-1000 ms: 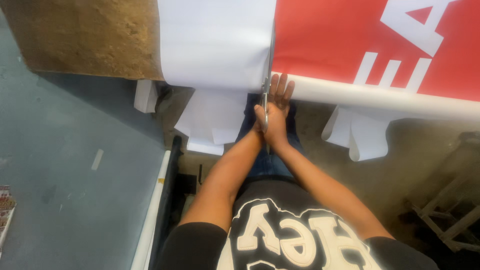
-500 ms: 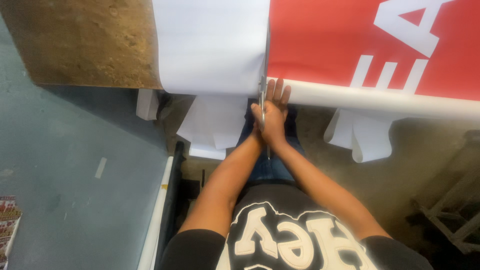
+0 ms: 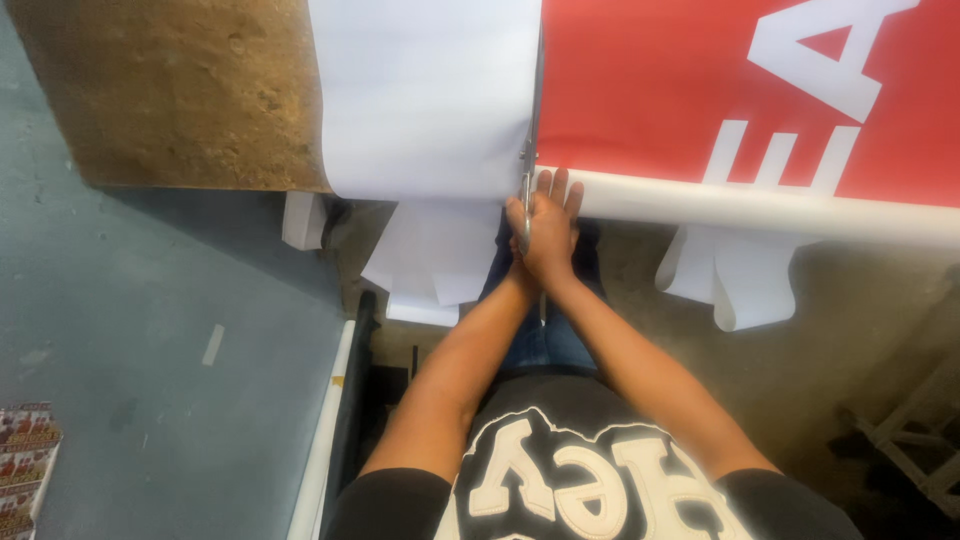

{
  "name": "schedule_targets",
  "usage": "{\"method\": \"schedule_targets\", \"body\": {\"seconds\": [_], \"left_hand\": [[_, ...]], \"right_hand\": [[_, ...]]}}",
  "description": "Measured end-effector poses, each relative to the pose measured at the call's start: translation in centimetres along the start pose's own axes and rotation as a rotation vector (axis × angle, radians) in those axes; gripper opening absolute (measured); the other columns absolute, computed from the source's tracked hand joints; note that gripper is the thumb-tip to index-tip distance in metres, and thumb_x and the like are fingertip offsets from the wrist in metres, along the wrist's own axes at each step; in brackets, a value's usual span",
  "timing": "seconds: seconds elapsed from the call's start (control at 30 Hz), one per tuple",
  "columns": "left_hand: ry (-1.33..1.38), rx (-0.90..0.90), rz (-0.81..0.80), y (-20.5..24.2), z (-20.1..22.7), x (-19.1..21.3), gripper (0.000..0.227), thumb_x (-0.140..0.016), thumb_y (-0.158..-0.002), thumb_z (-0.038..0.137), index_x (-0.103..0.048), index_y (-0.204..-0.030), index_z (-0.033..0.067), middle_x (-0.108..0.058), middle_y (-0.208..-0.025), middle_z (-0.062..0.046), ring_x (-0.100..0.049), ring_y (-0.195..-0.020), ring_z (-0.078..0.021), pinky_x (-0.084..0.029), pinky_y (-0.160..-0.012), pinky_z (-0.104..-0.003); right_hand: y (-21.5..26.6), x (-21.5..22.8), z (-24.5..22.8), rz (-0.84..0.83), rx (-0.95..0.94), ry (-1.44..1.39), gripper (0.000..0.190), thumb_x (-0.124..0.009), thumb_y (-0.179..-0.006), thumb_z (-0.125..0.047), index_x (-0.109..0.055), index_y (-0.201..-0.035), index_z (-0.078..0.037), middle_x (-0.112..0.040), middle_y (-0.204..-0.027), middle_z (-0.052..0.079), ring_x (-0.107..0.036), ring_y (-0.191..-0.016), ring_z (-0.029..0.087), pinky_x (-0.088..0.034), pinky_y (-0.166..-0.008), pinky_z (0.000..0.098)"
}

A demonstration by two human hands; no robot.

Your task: The person unrolls a large red and white banner on a table, then uses scissors to cut the banner along its length. The person repeats this process, unrolling the banner to reveal different sections and cutting them off.

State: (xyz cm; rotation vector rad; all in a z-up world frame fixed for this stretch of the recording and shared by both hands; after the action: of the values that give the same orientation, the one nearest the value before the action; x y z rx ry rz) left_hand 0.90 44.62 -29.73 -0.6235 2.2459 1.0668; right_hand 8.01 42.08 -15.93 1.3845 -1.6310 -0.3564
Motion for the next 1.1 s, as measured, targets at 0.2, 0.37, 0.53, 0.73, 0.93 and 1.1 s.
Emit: {"method": "schedule_targets", "body": {"seconds": [0.2, 0.37, 0.53, 0.73, 0.93, 1.1], "left_hand": [[-0.357, 0.032, -0.114, 0.2, -0.1, -0.5, 0.068, -0.041, -0.109, 0.065, -0.033, -0.171, 0.0399, -0.019, -0.183, 0.014, -0.013, -0.169, -0.0185, -0.026, -0.119, -0.042], [-0.675, -0.053, -0.133, -0.3, 0.1, -1.2, 0.068, -0.044, -0.107, 0.061, -0.034, -0.17, 0.0358, -0.021, -0.181, 0.011, -0.015, -0.168, -0.0213, -0.025, -0.121, -0.044], [-0.961, -0.131, -0.143, -0.4, 0.4, -1.7, 0.069, -0.047, -0.106, 0.057, -0.035, -0.169, 0.032, -0.023, -0.179, 0.007, -0.016, -0.167, -0.0239, -0.025, -0.122, -0.046], [-1.342, -0.244, -0.151, -0.7, 0.7, -2.5, 0.069, -0.05, -0.104, 0.052, -0.037, -0.167, 0.0271, -0.025, -0.177, 0.003, -0.018, -0.166, -0.0273, -0.024, -0.124, -0.049], [-1.725, -0.364, -0.161, -0.6, 0.8, -3.6, 0.07, -0.054, -0.102, 0.047, -0.039, -0.166, 0.0221, -0.028, -0.175, -0.002, -0.019, -0.165, -0.0307, -0.023, -0.126, -0.052], [-2.012, -0.454, -0.158, -0.8, 0.7, -4.2, 0.071, -0.057, -0.101, 0.044, -0.04, -0.164, 0.0184, -0.03, -0.173, -0.005, -0.02, -0.164, -0.0333, -0.022, -0.128, -0.054]], "right_hand": [[-0.1, 1.3, -1.8, -0.024, -0.067, 0.012, 0.037, -0.063, -0.104, -0.05, -0.065, -0.087, -0.017, -0.067, -0.11, 0.007, -0.072, -0.093, 0.025, -0.055, -0.088, 0.0485], [-4.7, -0.3, -0.2, -0.027, -0.01, -0.068, 0.039, -0.062, -0.105, -0.055, -0.062, -0.081, -0.023, -0.063, -0.061, -0.008, -0.072, -0.061, 0.019, -0.043, -0.095, 0.0421], [-4.0, 1.1, -2.4, -0.048, 0.002, -0.088, 0.037, -0.06, -0.106, -0.05, -0.061, -0.081, -0.022, -0.062, -0.056, -0.007, -0.069, -0.055, 0.018, -0.042, -0.092, 0.0397], [-3.5, 1.3, -2.9, -0.037, -0.025, -0.106, 0.034, -0.06, -0.105, -0.043, -0.061, -0.078, -0.022, -0.061, -0.055, -0.007, -0.069, -0.055, 0.017, -0.049, -0.083, 0.0381], [-3.6, 1.7, -3.3, -0.039, -0.036, -0.146, 0.035, -0.063, -0.104, -0.043, -0.062, -0.079, -0.019, -0.062, -0.055, -0.005, -0.069, -0.056, 0.016, -0.052, -0.077, 0.0354], [-3.7, 3.2, -5.1, -0.079, -0.065, -0.219, 0.033, -0.067, -0.104, -0.046, -0.065, -0.088, -0.017, -0.063, -0.062, 0.0, -0.071, -0.064, 0.02, -0.055, -0.076, 0.0366]]}}
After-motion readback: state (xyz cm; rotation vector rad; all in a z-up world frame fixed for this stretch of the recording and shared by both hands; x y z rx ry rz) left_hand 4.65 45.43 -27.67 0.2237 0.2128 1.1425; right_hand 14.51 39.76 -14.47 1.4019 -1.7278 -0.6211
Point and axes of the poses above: each hand's wrist, its own y-axis away from the middle knuckle, its own x-axis out of the back of the hand, z = x × y, the point moved 7 cm from there along -y, towards the middle knuckle
